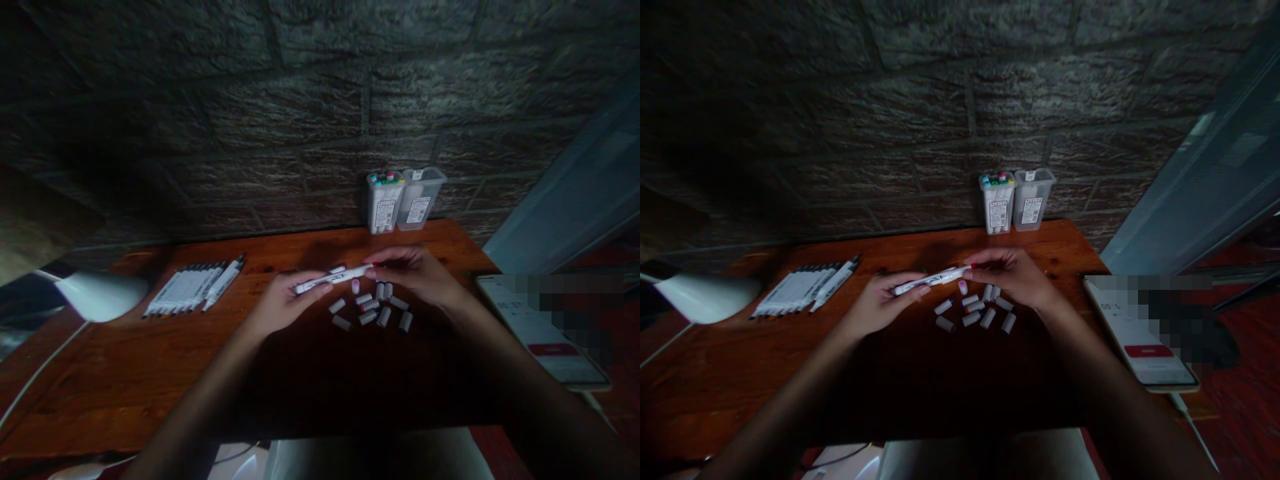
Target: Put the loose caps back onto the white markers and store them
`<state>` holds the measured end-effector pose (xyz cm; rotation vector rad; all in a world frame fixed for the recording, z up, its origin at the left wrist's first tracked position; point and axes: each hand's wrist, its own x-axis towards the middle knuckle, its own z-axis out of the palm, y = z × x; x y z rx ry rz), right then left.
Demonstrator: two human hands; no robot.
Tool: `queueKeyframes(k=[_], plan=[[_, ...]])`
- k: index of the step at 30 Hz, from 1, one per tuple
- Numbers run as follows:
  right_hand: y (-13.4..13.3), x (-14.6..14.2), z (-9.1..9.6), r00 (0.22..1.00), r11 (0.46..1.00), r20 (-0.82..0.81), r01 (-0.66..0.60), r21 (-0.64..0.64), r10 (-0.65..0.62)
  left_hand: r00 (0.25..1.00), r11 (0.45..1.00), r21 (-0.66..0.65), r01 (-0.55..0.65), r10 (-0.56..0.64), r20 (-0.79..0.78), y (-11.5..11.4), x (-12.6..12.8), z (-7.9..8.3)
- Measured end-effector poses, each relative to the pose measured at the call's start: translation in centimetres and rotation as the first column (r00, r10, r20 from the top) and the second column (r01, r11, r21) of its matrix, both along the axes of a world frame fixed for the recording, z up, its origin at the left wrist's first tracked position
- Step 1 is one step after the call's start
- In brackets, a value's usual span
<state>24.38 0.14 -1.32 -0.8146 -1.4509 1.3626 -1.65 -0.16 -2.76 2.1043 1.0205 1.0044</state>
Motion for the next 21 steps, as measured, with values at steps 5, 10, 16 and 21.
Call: queueKeyframes(k=[5, 10, 16, 21], plan=[[-0.1, 0.2, 0.2, 1.0, 1.0, -0.002, 0.006, 0.0, -0.006, 0.999, 0.999, -0.035, 0.013, -0.015, -0.052, 0.0, 0.0, 0.2], [-0.1, 0.2, 0.2, 0.999, 0.998, 0.021, -0.049, 0.025, 0.048, 0.994, 0.994, -0.102, 0.036, -0.046, -0.101, -0.1, 0.1, 1.1], [-0.3, 0.1, 0.6, 0.996, 0.996, 0.033, -0.084, 0.017, 0.084, 0.993, 0.966, -0.244, 0.085, -0.102, -0.06, -0.2, 0.3, 1.8], [-0.2, -0.8, 0.0, 0.99, 0.99, -0.007, 0.138, 0.035, -0.138, 0.99, 0.95, -0.279, 0.14, -0.139, 0.025, -0.5, 0.7, 1.5]])
